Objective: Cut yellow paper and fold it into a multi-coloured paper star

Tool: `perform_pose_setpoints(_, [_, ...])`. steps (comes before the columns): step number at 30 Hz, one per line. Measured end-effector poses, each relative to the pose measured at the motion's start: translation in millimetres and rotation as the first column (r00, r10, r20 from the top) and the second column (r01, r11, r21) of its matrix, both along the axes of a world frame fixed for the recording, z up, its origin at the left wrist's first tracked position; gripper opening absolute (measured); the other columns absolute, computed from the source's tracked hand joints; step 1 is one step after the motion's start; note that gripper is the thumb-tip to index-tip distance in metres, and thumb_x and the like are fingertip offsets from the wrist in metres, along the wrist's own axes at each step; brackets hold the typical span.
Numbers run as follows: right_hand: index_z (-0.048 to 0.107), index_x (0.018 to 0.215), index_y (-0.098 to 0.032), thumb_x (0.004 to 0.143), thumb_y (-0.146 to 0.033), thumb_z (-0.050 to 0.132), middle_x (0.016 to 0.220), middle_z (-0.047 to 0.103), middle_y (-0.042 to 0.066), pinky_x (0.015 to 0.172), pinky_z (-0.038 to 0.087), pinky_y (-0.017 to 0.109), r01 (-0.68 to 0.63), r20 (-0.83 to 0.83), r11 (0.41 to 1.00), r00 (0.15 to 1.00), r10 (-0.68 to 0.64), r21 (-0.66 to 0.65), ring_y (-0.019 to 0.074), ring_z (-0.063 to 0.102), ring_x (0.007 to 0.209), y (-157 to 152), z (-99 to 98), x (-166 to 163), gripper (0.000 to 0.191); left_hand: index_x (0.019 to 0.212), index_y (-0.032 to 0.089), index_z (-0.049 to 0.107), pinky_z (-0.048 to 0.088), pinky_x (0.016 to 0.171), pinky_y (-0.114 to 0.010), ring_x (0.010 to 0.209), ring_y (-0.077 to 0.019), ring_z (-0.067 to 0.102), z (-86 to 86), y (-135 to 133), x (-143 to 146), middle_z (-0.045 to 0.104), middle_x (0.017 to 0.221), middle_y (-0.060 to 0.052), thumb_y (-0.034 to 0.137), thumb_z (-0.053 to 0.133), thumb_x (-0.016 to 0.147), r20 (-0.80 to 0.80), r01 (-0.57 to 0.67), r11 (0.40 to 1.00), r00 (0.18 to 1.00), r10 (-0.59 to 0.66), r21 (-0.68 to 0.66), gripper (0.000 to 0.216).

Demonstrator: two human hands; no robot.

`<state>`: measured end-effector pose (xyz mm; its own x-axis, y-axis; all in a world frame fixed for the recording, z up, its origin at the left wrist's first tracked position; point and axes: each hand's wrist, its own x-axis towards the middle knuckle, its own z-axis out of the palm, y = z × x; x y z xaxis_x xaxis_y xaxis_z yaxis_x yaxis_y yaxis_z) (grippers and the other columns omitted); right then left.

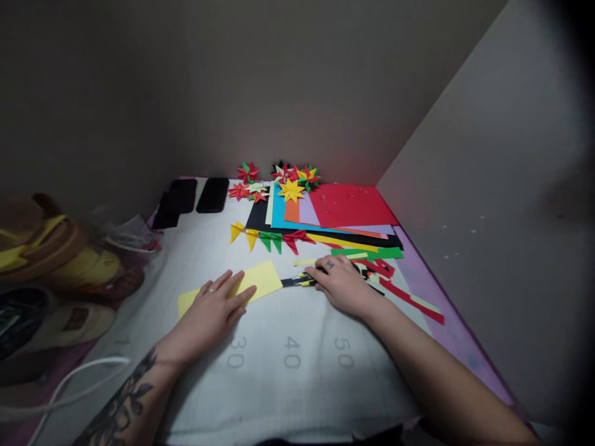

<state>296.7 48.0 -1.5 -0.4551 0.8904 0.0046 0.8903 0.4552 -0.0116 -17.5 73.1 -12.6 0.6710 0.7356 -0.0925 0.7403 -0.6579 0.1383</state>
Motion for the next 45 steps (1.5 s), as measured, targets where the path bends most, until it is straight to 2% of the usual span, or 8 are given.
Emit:
perform_pose_setpoints(9, [0.057,0.121,-0.017,0.088,-0.019,0.054,0.106,0.059,0.014,0.087,0.03,0.041,-0.042,-0.013,0.999,0.999,0.042,0.009,0.0271,0.049,0.101,1.8,-1.2,-9.5,0.033,0.132,0.036,0.049,0.037,0.099,-0.055,0.133,-0.0354,0.034,3.2,-1.7,1.9,0.04,0.146,-0.007,0.03,0.042,0.093,0.016,-0.024,0.999,1.0,0.024,-0.024,0.04])
perform_pose_setpoints(16, [0.058,0.119,-0.017,0.086,-0.019,0.056,0.106,0.06,0.015,0.086,0.031,0.04,-0.009,-0.001,1.0,1.0,0.009,0.006,0.0274,0.05,0.099,-3.7,0.6,-11.8,0.033,0.13,0.035,0.05,0.037,0.099,-0.053,0.133,-0.0339,0.035,4.7,-3.1,2.8,0.04,0.146,-0.005,0.03,0.045,0.092,0.041,-0.032,0.999,0.999,0.033,-0.028,0.039])
perform_pose_setpoints(24, [0.058,0.118,-0.017,0.087,-0.02,0.055,0.103,0.061,0.013,0.084,0.032,0.04,-0.017,-0.005,1.0,1.0,0.017,0.012,0.027,0.051,0.097,-11.2,-3.1,-13.3,0.032,0.132,0.036,0.048,0.038,0.096,-0.053,0.13,-0.0357,0.037,8.8,-5.6,5.4,0.042,0.143,-0.009,0.027,0.042,0.092,0.011,-0.033,0.999,0.999,0.034,-0.022,0.041])
perform_pose_setpoints(29, [0.059,0.118,-0.018,0.087,-0.02,0.055,0.103,0.061,0.013,0.084,0.033,0.04,0.003,-0.037,0.999,0.999,-0.001,0.039,0.0273,0.05,0.099,-9.4,-6.3,-8.5,0.032,0.119,0.031,0.059,0.044,0.089,-0.044,0.116,-0.0308,0.047,17.1,-11.3,6.9,0.048,0.134,-0.009,0.033,0.047,0.089,0.079,-0.053,0.998,0.995,0.054,-0.014,0.032])
perform_pose_setpoints(32, [0.058,0.12,-0.019,0.087,-0.02,0.054,0.105,0.061,0.013,0.086,0.032,0.041,0.011,-0.047,0.999,0.999,-0.009,0.047,0.027,0.05,0.1,-5.2,-8.3,-7.7,0.033,0.112,0.029,0.064,0.047,0.084,-0.037,0.105,-0.0248,0.051,18.1,-11.8,3.4,0.05,0.127,-0.008,0.023,0.041,0.09,0.13,-0.054,0.998,0.99,0.056,-0.019,0.032])
perform_pose_setpoints(38, [0.057,0.121,-0.018,0.088,-0.02,0.053,0.106,0.061,0.014,0.086,0.031,0.04,-0.01,-0.041,0.999,0.999,0.012,0.046,0.0268,0.05,0.1,-1.2,-6.8,-17.5,0.033,0.123,0.035,0.058,0.043,0.065,-0.031,0.076,-0.0208,0.055,15.9,-2.5,-4.3,0.059,0.089,-0.006,0.017,0.037,0.087,0.044,-0.048,0.997,0.998,0.051,-0.065,0.045])
perform_pose_setpoints(40, [0.057,0.121,-0.017,0.089,-0.019,0.052,0.107,0.061,0.014,0.085,0.031,0.04,-0.013,-0.025,0.999,1.0,0.014,0.039,0.0271,0.05,0.099,-1.4,-5.7,-23.2,0.033,0.127,0.036,0.055,0.041,0.06,-0.029,0.07,-0.0194,0.055,16.5,-0.3,-5.0,0.059,0.086,-0.006,0.017,0.035,0.087,0.011,-0.053,0.993,0.998,0.054,-0.108,0.049])
perform_pose_setpoints(45, [0.057,0.12,-0.017,0.09,-0.022,0.052,0.107,0.062,0.015,0.082,0.031,0.039,-0.004,-0.004,0.998,1.0,0.005,0.058,0.0278,0.051,0.099,-4.0,-5.4,-33.5,0.031,0.128,0.034,0.054,0.04,0.06,-0.028,0.072,-0.0191,0.056,20.2,0.2,-3.9,0.06,0.089,-0.006,0.018,0.033,0.088,0.003,-0.06,0.989,0.998,0.061,-0.132,0.048])
